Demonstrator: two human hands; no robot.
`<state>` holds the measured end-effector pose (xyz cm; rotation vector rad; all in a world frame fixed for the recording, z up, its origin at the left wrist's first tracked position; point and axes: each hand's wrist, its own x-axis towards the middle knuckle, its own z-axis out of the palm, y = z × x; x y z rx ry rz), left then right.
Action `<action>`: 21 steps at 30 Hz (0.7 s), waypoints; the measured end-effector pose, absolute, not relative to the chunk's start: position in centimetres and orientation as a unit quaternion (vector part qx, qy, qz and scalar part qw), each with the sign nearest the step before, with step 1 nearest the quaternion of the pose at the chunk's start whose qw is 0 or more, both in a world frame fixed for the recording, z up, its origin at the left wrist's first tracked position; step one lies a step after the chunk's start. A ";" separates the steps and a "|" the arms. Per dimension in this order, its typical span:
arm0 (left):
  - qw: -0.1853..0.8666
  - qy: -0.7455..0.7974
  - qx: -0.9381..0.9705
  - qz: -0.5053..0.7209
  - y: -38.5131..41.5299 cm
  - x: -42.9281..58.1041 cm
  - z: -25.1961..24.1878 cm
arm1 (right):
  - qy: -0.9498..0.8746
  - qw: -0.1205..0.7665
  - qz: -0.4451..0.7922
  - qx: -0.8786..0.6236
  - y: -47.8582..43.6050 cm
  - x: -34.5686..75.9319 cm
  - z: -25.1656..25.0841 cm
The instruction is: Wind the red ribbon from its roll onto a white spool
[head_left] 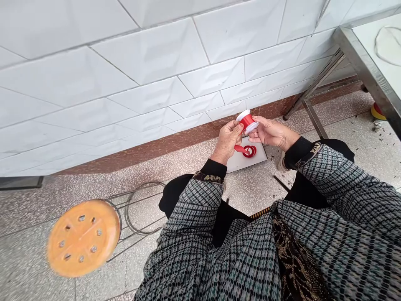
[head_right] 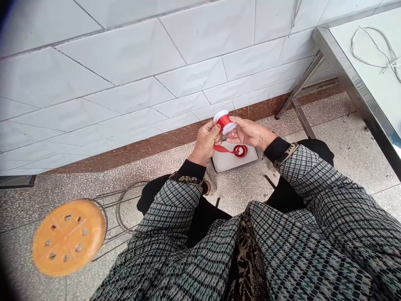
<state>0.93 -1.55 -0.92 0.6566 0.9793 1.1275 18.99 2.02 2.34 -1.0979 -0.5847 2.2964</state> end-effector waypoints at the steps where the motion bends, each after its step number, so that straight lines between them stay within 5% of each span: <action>1: 0.689 0.428 0.291 0.508 -1.5 0.9 -1.0 | -0.212 0.259 0.852 -0.402 1.9 18.9 2.4; 15: 0.744 0.371 0.300 0.468 -1.6 0.4 -1.4 | -0.194 0.185 0.895 -0.357 1.4 18.8 2.2; 21: 0.726 0.404 0.287 0.476 -1.7 0.7 -1.0 | -0.293 0.210 0.820 -0.444 2.0 19.3 2.6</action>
